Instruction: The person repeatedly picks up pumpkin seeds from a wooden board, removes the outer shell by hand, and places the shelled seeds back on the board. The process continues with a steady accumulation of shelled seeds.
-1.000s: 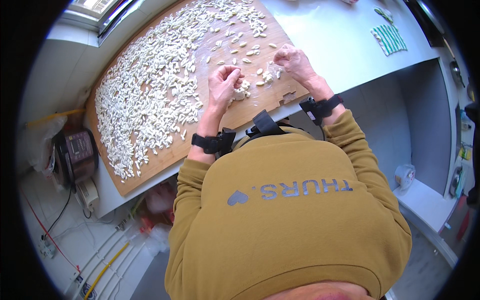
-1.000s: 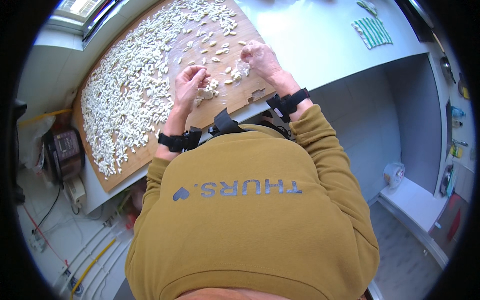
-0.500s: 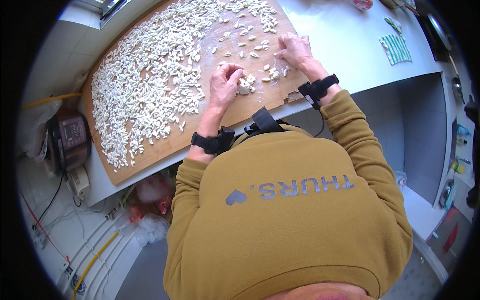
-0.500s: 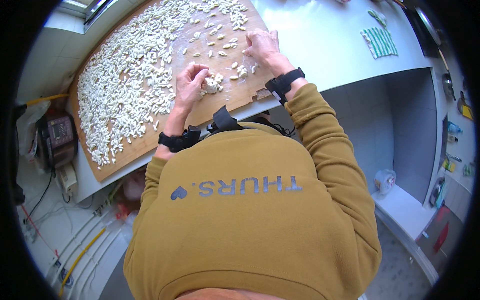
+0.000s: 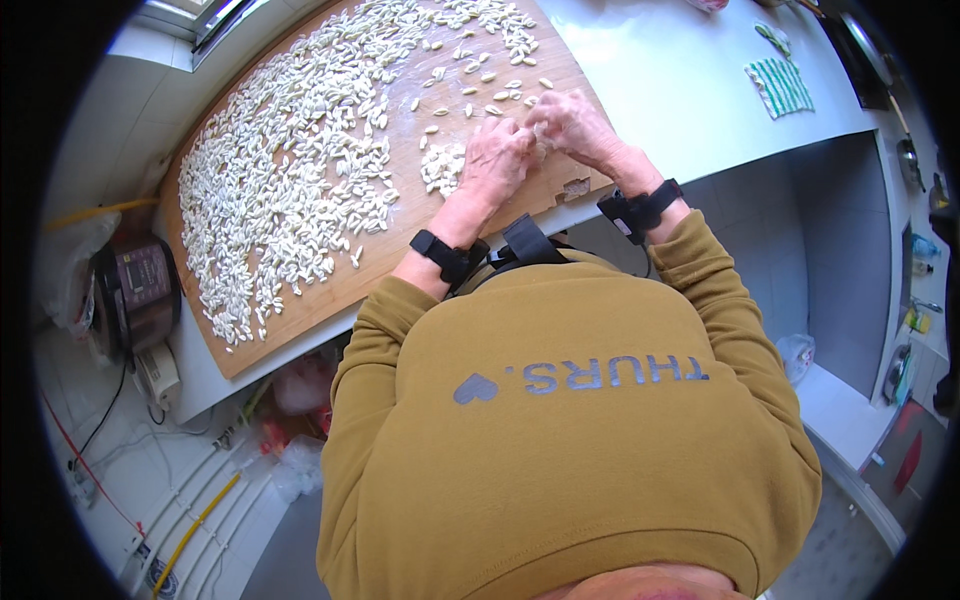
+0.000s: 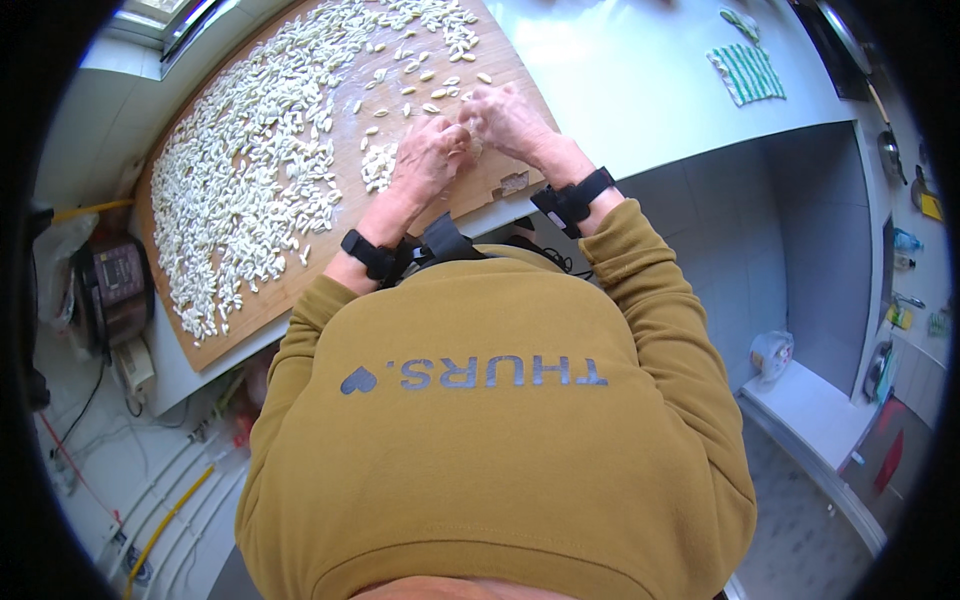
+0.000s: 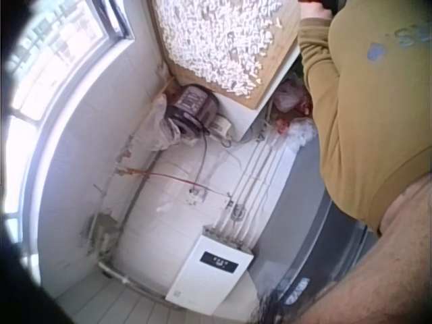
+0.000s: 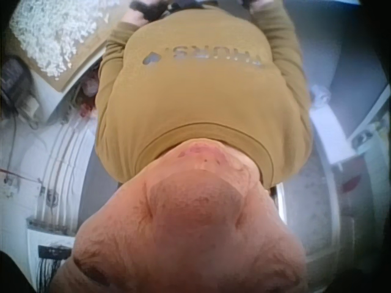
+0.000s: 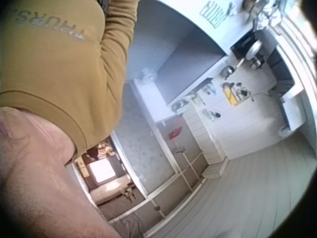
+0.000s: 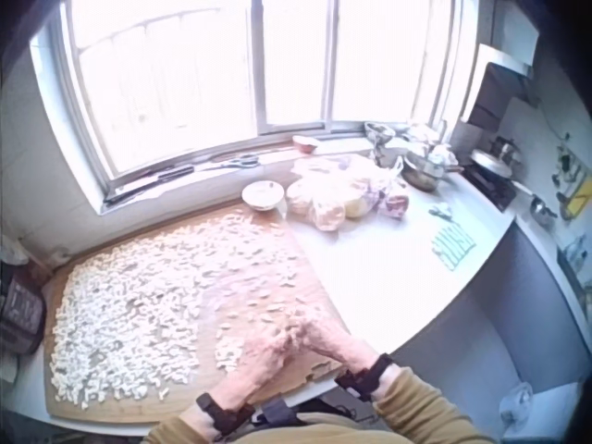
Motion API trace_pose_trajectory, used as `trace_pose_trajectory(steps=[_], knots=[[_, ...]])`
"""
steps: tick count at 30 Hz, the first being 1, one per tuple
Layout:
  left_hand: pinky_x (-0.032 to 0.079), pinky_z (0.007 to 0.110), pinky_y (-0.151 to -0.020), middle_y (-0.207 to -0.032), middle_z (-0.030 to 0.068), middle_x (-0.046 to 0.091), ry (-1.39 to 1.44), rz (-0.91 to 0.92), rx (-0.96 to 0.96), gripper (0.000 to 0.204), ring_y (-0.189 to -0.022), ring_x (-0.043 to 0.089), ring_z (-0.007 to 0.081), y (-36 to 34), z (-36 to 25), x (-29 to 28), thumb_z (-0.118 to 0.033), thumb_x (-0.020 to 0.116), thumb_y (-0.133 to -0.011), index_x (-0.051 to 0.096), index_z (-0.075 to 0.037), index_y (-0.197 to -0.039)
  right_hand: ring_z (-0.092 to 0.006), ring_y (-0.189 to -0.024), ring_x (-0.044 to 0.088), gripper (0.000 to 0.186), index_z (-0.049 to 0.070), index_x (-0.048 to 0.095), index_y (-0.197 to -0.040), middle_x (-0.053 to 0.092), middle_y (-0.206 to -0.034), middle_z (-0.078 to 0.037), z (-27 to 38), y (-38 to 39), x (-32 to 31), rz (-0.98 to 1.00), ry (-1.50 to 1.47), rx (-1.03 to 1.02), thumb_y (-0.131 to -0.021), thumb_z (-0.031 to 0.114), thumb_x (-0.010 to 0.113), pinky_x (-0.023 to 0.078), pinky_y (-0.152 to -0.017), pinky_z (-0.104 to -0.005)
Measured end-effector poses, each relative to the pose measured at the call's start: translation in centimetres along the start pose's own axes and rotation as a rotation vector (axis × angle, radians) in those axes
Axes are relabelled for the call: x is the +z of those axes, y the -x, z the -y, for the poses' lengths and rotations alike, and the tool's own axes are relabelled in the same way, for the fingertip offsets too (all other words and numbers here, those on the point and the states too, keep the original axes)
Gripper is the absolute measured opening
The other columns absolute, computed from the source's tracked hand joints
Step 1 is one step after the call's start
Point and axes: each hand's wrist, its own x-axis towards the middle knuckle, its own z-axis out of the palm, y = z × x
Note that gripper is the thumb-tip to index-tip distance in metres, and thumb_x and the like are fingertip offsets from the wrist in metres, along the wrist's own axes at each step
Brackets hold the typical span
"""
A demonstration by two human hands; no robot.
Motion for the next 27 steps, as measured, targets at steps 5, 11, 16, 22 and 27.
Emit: trace_pose_trajectory(steps=[5,11,16,22,27], knots=[[0.047,0.035,-0.076,-0.082,0.0062,0.057,0.052,-0.005,-0.082,0.011,-0.086,0.056,0.0252,1.2,0.2,-0.4,-0.015,0.071,-0.073,0.068,-0.012,-0.083,-0.0227,-0.082,0.055,0.012,0.012,0.065,-0.09,0.057,-0.085,-0.007,0.5,0.8,0.0,0.168,-0.066,-0.037,-0.082,0.007,0.058,0.035,-0.084,-0.0338],[0.046,0.035,-0.076,-0.083,0.0068,0.058,0.08,-0.078,-0.12,0.011,-0.086,0.056,0.025,1.2,1.1,-1.0,-0.012,0.071,-0.073,0.069,-0.01,-0.084,-0.0223,-0.084,0.054,0.008,0.011,0.064,-0.088,0.057,-0.086,-0.007,0.5,0.5,-0.3,0.156,-0.131,-0.077,-0.084,0.011,0.058,0.035,-0.082,-0.0344],[0.046,0.035,-0.076,-0.082,0.0061,0.058,0.037,-0.047,-0.042,0.012,-0.085,0.055,0.0257,1.0,0.6,-0.7,-0.012,0.071,-0.071,0.068,-0.011,-0.082,-0.0234,-0.085,0.055,0.006,0.009,0.063,-0.086,0.057,-0.086,-0.007,1.1,0.1,0.3,0.205,-0.031,0.012,-0.082,0.013,0.059,0.034,-0.082,-0.0351],[0.045,0.037,-0.075,-0.079,0.0058,0.056,-0.037,0.017,-0.035,0.01,-0.084,0.055,0.0258,1.0,0.9,-0.5,-0.014,0.071,-0.07,0.065,-0.011,-0.077,-0.0242,-0.072,0.061,0.009,0.001,0.061,-0.083,0.061,-0.078,-0.011,0.7,-1.0,-0.4,0.217,-0.116,0.11,-0.08,0.009,0.058,0.047,-0.071,-0.0365],[0.044,0.038,-0.078,-0.084,0.0051,0.058,-0.111,-0.085,-0.116,0.006,-0.089,0.055,0.0243,-0.8,2.6,-0.6,-0.014,0.067,-0.073,0.064,-0.011,-0.077,-0.0105,-0.068,0.059,0.007,0.001,0.063,-0.087,0.062,-0.076,-0.005,0.0,-1.2,-2.5,0.074,-0.551,0.368,-0.086,0.007,0.059,0.05,-0.064,-0.0245]])
